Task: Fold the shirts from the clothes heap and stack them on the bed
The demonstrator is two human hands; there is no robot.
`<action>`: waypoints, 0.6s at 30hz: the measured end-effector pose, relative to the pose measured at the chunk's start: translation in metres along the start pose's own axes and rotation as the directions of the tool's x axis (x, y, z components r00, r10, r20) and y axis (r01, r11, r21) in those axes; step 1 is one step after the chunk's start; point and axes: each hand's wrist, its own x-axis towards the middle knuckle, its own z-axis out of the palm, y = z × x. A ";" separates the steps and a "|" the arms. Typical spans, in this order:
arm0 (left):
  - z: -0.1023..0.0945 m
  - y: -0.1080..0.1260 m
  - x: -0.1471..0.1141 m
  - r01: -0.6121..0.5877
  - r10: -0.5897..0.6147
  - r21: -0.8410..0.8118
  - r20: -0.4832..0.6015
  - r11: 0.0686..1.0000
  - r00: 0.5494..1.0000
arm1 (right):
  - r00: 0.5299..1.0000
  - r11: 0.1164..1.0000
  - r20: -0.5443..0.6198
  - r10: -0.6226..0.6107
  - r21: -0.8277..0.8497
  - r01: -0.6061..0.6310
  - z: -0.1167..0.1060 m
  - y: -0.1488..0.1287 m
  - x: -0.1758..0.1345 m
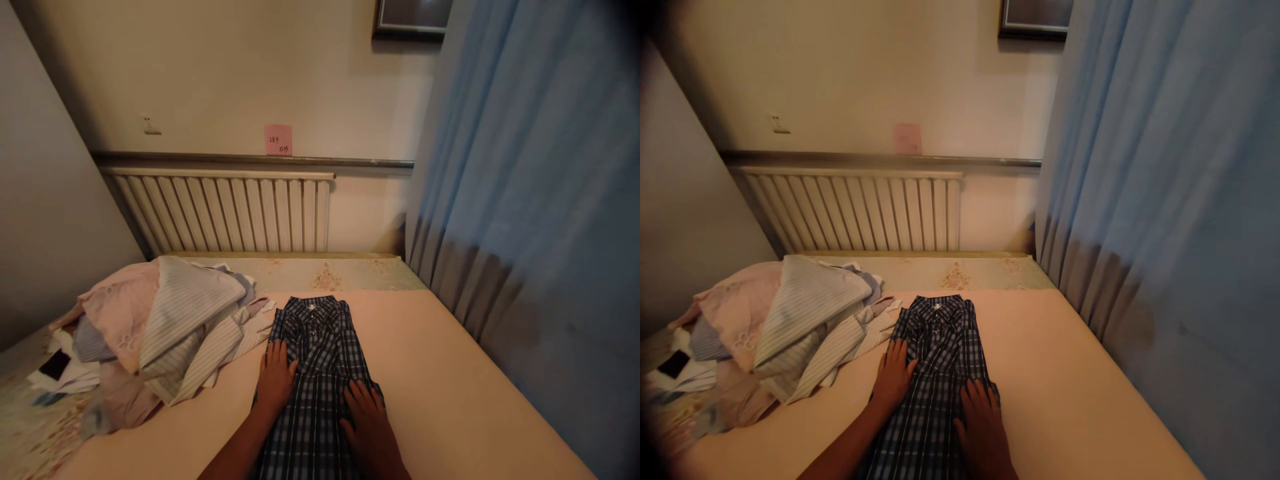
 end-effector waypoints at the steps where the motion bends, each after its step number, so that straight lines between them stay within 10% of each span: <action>1: 0.003 -0.001 0.005 0.002 -0.002 0.007 0.031 1.000 1.000 | 1.000 1.000 -0.002 -0.006 -0.012 0.006 0.001 0.001 0.000; 18: 0.006 -0.036 0.048 0.203 -0.192 -0.342 0.065 0.917 0.979 | 0.994 0.989 -0.073 -0.083 -0.128 0.073 0.019 0.013 0.003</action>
